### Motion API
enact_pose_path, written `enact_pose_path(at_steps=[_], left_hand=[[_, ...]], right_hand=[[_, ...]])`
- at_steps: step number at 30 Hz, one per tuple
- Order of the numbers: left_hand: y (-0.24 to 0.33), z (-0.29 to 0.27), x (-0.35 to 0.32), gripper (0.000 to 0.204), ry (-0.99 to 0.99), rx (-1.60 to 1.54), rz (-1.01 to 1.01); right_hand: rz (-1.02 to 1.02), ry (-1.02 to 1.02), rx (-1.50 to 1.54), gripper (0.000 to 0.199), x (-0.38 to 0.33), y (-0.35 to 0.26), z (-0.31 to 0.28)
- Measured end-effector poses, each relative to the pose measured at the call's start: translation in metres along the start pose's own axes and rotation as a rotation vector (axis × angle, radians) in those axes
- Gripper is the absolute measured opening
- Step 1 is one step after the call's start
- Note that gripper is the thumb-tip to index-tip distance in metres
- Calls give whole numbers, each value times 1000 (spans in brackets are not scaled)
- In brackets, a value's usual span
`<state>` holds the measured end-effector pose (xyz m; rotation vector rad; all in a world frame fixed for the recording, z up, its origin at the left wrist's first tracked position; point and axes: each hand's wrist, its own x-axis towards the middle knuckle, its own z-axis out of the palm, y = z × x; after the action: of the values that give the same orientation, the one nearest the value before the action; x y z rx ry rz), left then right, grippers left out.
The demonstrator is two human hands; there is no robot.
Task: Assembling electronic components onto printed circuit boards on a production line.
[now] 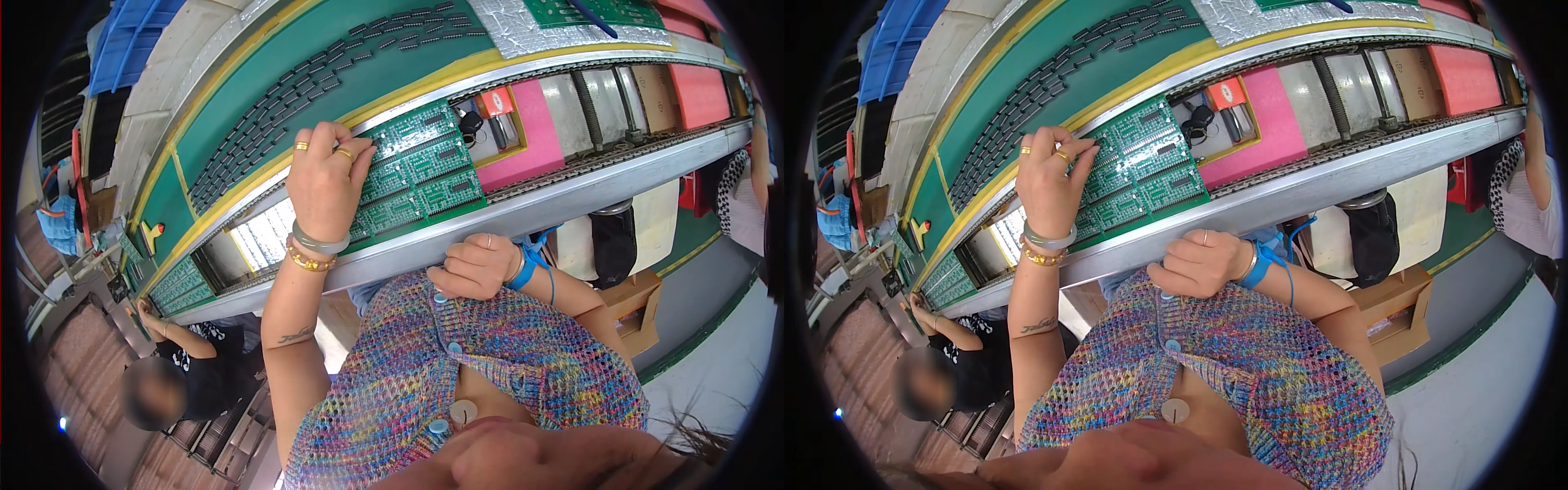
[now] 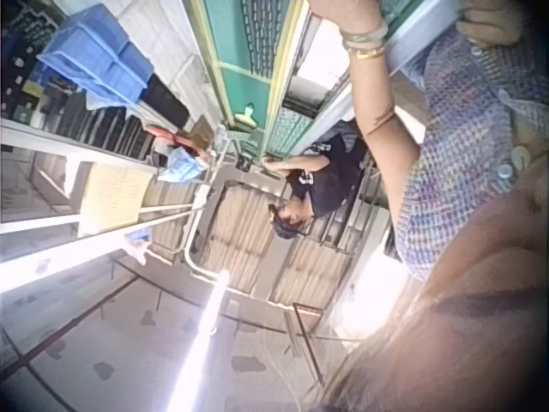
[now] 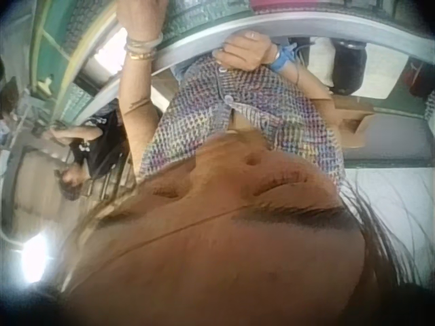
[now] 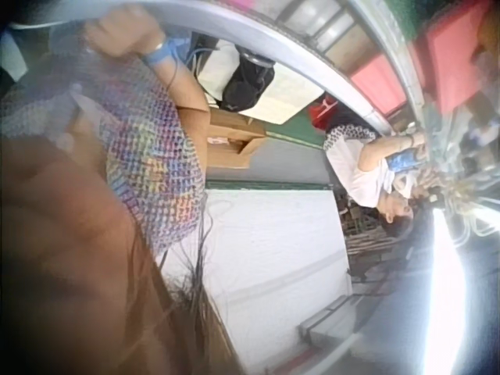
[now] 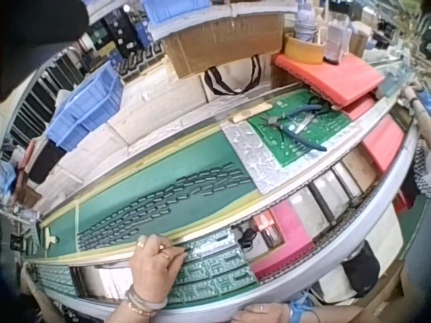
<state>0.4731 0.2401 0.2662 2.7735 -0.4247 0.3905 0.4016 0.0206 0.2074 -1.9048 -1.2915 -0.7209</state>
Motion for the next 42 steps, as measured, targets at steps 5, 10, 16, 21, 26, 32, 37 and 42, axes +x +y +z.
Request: enact_pose_path(at_steps=[5, 10, 16, 21, 26, 32, 37, 42], left_hand=[[2, 1, 0, 13, -13, 22, 22], [2, 2, -2, 13, -23, 25, 36], [9, 4, -22, 17, -103, 59, 13], [-9, -13, 32, 15, 150, -29, 98], [-31, 14, 80, 16, 100, 47, 50], [-29, 21, 83, 10, 80, 117, 54], [5, -21, 44, 12, 23, -43, 120], [14, -24, -12, 15, -112, -97, 17]], right_hand=[[5, -1, -6, 16, -2, -1, 1], [19, 42, 1, 16, 0, -2, 2], [-6, 4, 14, 16, -2, -1, 2], [-5, -1, 7, 16, 0, 0, -1], [10, -17, -11, 17, -3, 0, 0], [-16, 8, 5, 17, -3, -2, 2], [5, 38, -30, 13, -2, 0, 3], [-14, 14, -13, 17, 1, 0, 1]])
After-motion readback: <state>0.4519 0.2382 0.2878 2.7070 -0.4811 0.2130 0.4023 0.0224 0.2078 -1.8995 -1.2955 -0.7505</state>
